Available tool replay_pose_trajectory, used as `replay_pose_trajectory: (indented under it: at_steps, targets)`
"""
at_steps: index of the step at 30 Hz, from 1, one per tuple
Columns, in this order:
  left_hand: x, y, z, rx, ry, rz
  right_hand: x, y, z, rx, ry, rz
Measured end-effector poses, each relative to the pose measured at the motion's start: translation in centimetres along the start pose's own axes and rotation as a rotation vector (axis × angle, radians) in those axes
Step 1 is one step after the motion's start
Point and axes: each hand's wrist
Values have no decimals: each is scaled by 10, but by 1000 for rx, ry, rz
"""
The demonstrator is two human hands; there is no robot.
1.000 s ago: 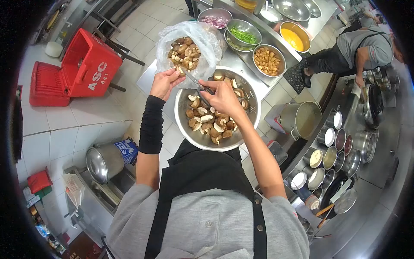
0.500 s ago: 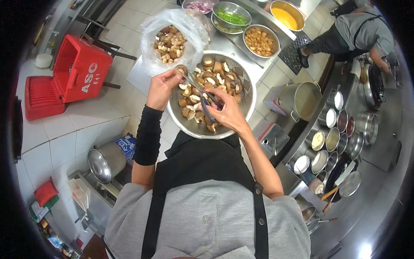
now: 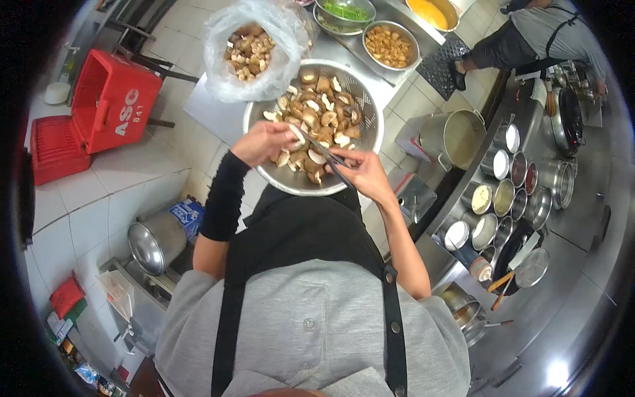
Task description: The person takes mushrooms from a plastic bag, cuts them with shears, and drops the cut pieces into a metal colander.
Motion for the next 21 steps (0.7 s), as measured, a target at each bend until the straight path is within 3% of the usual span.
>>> replay_pose_trajectory:
  at_steps: [3, 5, 6, 10, 13, 16, 19, 20, 21]
  targets:
    - [-26, 27, -27, -65, -253, 51, -5, 11, 8, -99, 84, -28]
    - [-14, 21, -12, -77, -489, -130, -5, 17, 9, -177, -74, 47]
    - [-31, 27, -24, -149, -375, -202, -8, 18, 12, -199, -99, 57]
    - [-83, -6, 8, -389, -460, -481, -21, 10, 15, -265, -247, 136]
    - [-111, -69, 65, -698, -744, -622, -5, 5, -2, -328, -175, 186]
    - [-128, -136, 126, -943, -1093, -465, 2, 9, -31, -338, -103, 265]
    - [-126, -182, 169, -1052, -1187, -231, 20, 20, -52, -315, -115, 286]
    - [-113, -196, 187, -1102, -1131, -384, 25, 28, -51, -298, -32, 289]
    - [-124, -185, 175, -1026, -1088, -294, 29, 30, -46, -283, 53, 299]
Point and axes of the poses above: each hand's wrist, its own y-axis away from the middle knuckle, its own z-axis out of the back of the hand, x = y × z
